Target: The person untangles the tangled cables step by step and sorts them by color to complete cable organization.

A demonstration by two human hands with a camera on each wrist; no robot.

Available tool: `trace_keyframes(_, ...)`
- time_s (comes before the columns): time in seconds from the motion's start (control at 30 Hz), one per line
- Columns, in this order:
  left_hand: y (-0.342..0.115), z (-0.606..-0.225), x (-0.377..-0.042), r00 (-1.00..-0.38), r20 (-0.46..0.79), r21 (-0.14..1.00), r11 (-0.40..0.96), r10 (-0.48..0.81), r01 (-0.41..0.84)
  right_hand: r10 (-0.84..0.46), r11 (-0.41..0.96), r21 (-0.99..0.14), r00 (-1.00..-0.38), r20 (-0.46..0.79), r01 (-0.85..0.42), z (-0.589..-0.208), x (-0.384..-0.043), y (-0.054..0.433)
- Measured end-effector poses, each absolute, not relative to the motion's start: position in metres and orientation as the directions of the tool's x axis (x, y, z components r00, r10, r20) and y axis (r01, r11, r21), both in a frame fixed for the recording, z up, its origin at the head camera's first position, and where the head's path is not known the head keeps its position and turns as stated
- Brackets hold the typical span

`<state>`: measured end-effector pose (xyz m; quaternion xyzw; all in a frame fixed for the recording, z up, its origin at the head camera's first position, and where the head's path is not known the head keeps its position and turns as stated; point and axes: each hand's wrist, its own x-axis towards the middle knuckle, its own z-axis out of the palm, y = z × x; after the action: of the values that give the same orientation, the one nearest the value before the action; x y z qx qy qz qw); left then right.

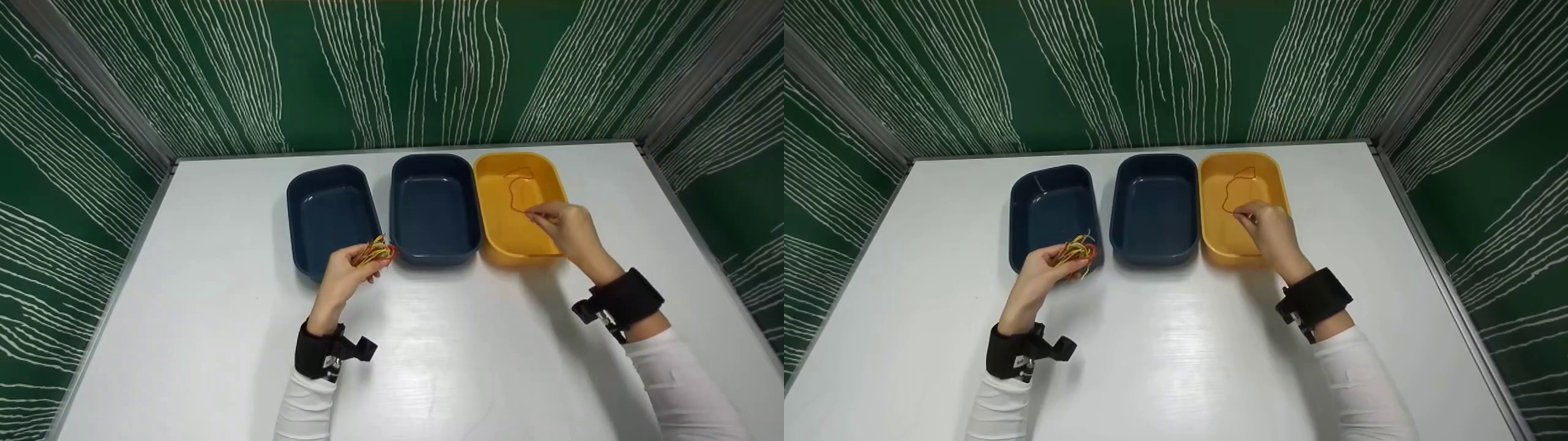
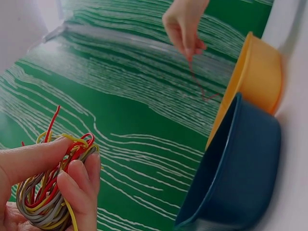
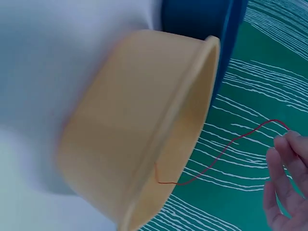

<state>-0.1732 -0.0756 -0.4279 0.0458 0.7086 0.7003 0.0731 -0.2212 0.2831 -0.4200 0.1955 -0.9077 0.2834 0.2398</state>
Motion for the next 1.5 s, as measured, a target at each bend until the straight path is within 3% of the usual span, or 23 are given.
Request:
trace_keyframes(0.27, -0.075, -0.428, -0.173, -0.986, -0.025, 1.0, 0.014, 0.163, -0.023, -0.33, 0.775, -0.383, -0.838, 0.435, -0.504, -0.438, -0.218, 0.284)
trace_keyframes(0.8, -0.073, -0.428, -0.173, -0.983, -0.047, 0.999, 0.035, 0.178, -0.042, -0.411, 0.806, -0.337, -0.87, 0.272, -0.486, -0.462, -0.228, 0.295)
trace_keyframes(1.5, -0.072, -0.429, -0.173, -0.98, -0.047, 0.998, 0.04, 0.193, -0.04, -0.357, 0.849, -0.35, -0.918, 0.173, -0.396, -0.462, -0.225, 0.305)
